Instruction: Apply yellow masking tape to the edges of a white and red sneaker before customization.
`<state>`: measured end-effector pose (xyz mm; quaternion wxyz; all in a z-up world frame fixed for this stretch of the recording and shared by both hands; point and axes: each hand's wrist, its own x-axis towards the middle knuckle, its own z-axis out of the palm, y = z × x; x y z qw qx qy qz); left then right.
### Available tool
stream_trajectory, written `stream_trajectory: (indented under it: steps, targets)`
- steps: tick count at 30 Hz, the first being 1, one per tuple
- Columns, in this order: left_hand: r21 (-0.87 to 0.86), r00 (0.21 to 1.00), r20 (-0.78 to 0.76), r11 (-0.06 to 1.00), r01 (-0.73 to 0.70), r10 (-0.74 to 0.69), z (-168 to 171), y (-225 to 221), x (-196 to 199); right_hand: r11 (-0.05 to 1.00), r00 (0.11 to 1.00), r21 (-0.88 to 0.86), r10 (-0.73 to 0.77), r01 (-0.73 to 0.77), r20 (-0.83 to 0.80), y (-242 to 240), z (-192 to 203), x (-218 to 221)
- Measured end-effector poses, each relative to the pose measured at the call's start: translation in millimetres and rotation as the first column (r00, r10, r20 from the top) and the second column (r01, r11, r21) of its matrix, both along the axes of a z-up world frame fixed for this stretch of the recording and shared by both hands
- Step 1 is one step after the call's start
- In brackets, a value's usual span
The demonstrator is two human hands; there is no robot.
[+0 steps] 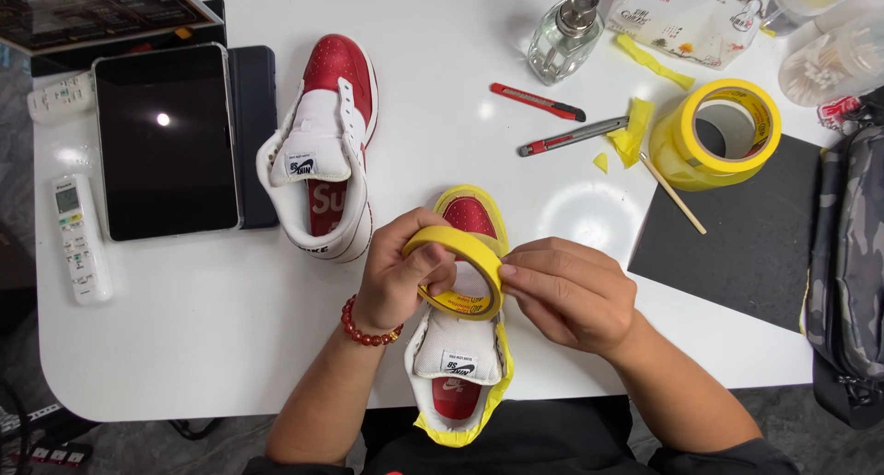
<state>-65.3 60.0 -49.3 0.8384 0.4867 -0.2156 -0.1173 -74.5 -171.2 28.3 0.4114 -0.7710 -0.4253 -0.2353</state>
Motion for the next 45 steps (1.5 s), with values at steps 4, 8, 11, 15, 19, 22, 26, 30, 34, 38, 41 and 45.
stream_trajectory:
  steps: [4, 8, 11, 15, 19, 22, 26, 30, 34, 38, 41, 45]
  targets:
    - [-0.033, 0.973, -0.215, 0.996, 0.082, -0.087, 6.9, -2.3, 0.6, 0.999, 0.999, -0.039, -0.029, 0.03, 0.041, -2.0, 1.2, 2.0]
    - [-0.14, 0.906, -0.39, 0.983, 0.117, -0.163, 8.3, -3.0, 1.8, 0.998, 0.996, -0.068, -0.006, 0.012, 0.086, -2.1, 2.6, 5.0]
    - [-0.151, 0.888, -0.433, 0.984, 0.097, -0.154, 9.9, -2.8, 2.0, 0.999, 0.998, -0.053, -0.003, 0.006, 0.055, -1.7, 4.2, 4.7]
    - [-0.105, 0.896, -0.427, 0.991, 0.086, -0.123, 13.3, -4.0, -0.7, 0.997, 0.998, -0.065, -0.028, 0.032, 0.064, -1.0, 5.7, 5.8]
    - [0.009, 0.925, -0.377, 0.998, 0.057, -0.049, 18.0, -4.4, -3.3, 0.996, 0.996, -0.074, -0.048, 0.054, 0.076, -1.2, 4.0, 6.2]
    - [0.043, 0.934, -0.356, 0.998, 0.05, -0.031, 18.5, -4.1, -4.1, 0.998, 0.999, -0.063, -0.029, 0.031, 0.041, -1.2, 3.2, 5.9]
    - [0.148, 0.954, -0.294, 0.989, -0.018, 0.061, 25.5, -4.9, -9.4, 0.999, 0.992, 0.006, -0.052, 0.053, -0.115, 1.0, 0.7, 2.7]
    - [0.416, 0.936, 0.253, 0.846, -0.335, 0.246, 38.2, -5.2, -15.3, 0.998, 0.958, 0.018, -0.05, 0.057, -0.281, -3.0, -4.2, 0.8]
    - [0.452, 0.964, 0.12, 0.851, -0.266, 0.238, 40.1, -1.6, -14.4, 0.999, 0.94, 0.032, 0.005, 0.006, -0.341, -7.6, -5.8, 3.2]
    - [0.431, 0.982, 0.02, 0.885, -0.176, 0.185, 35.5, 1.4, -12.4, 0.997, 0.91, 0.051, 0.073, -0.057, -0.408, -11.0, -7.8, 4.4]
    - [0.403, 0.988, -0.024, 0.906, -0.13, 0.153, 34.6, 1.1, -11.1, 0.999, 0.926, 0.03, 0.049, -0.041, -0.374, -9.2, -5.8, 4.7]
    - [0.399, 0.989, -0.011, 0.907, -0.133, 0.149, 34.4, 0.5, -8.4, 0.998, 0.995, -0.062, -0.027, 0.021, -0.097, -0.5, 2.9, 7.1]
